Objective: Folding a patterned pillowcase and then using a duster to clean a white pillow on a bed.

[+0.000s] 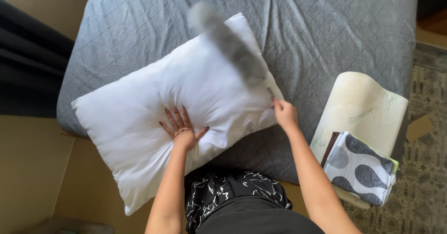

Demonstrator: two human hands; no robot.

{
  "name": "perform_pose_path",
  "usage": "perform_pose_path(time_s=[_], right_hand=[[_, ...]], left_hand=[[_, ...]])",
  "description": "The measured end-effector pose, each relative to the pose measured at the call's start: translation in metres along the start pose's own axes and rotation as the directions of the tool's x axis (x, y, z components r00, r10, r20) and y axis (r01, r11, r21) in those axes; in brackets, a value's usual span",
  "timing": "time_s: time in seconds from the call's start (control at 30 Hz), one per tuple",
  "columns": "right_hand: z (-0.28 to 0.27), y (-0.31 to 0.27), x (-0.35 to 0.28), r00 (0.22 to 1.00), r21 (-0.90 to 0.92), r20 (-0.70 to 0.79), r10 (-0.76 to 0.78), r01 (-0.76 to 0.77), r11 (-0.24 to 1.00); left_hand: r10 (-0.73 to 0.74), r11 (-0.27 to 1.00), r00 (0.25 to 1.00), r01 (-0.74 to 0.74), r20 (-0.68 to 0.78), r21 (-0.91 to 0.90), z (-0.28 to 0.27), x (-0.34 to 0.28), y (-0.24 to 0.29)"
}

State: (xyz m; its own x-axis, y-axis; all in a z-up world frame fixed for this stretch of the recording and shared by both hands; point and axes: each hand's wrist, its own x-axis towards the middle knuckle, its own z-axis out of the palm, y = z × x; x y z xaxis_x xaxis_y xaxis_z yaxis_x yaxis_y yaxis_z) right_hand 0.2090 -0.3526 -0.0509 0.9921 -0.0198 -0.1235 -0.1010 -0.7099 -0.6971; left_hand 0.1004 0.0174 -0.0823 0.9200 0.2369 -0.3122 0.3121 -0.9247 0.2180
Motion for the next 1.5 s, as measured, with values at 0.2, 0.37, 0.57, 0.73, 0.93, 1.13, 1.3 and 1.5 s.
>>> perform_pose_path(time_s=[0.2, 0.37, 0.57, 0.73, 0.93, 1.13, 1.3, 1.5], right_hand=[[0.001, -0.018, -0.009, 0.954, 0.07, -0.244, 0.173, -0.16, 0.985], [0.064, -0.06, -0.096, 0.984, 0.036, -0.023, -0.178, 0.179, 0.983], [0.085, -0.116, -0.191, 0.808, 0.239, 0.524, -0.269, 0.163, 0.957], [0.087, -0.095, -0.165, 0.865, 0.338, 0.416, -0.281, 0.14, 0.931], [0.078, -0.096, -0.124, 0.973, 0.416, 0.221, 0.07, -0.159, 0.895], [0.169, -0.089, -0.185, 0.99, 0.125, 0.037, -0.139, 0.133, 0.983], [0.204, -0.146, -0.269, 0.831, 0.27, 0.488, -0.265, 0.145, 0.952], [0.183, -0.167, -0.28, 0.466, 0.378, 0.86, -0.208, -0.309, 0.873]], left_hand=[[0.052, 0.997, 0.997, -0.055, -0.063, -0.058, -0.017, -0.019, 0.0], [0.002, 0.927, 0.931, -0.139, -0.366, -0.35, -0.011, -0.047, -0.023], [-0.235, 0.934, 0.818, 0.04, -0.525, -0.356, -0.013, -0.094, -0.072], [-0.282, 0.95, 0.807, 0.159, -0.518, -0.27, -0.007, -0.141, -0.132], [-0.539, 0.77, 0.737, 0.235, -0.408, -0.593, 0.033, -0.153, -0.194], [-0.615, 0.235, 0.776, 0.351, 0.14, -0.906, 0.106, -0.15, -0.266], [-0.514, 0.162, 0.792, 0.466, 0.329, -0.87, 0.093, -0.155, -0.269], [-0.473, 0.172, 0.83, 0.415, 0.294, -0.894, 0.102, -0.16, -0.269]])
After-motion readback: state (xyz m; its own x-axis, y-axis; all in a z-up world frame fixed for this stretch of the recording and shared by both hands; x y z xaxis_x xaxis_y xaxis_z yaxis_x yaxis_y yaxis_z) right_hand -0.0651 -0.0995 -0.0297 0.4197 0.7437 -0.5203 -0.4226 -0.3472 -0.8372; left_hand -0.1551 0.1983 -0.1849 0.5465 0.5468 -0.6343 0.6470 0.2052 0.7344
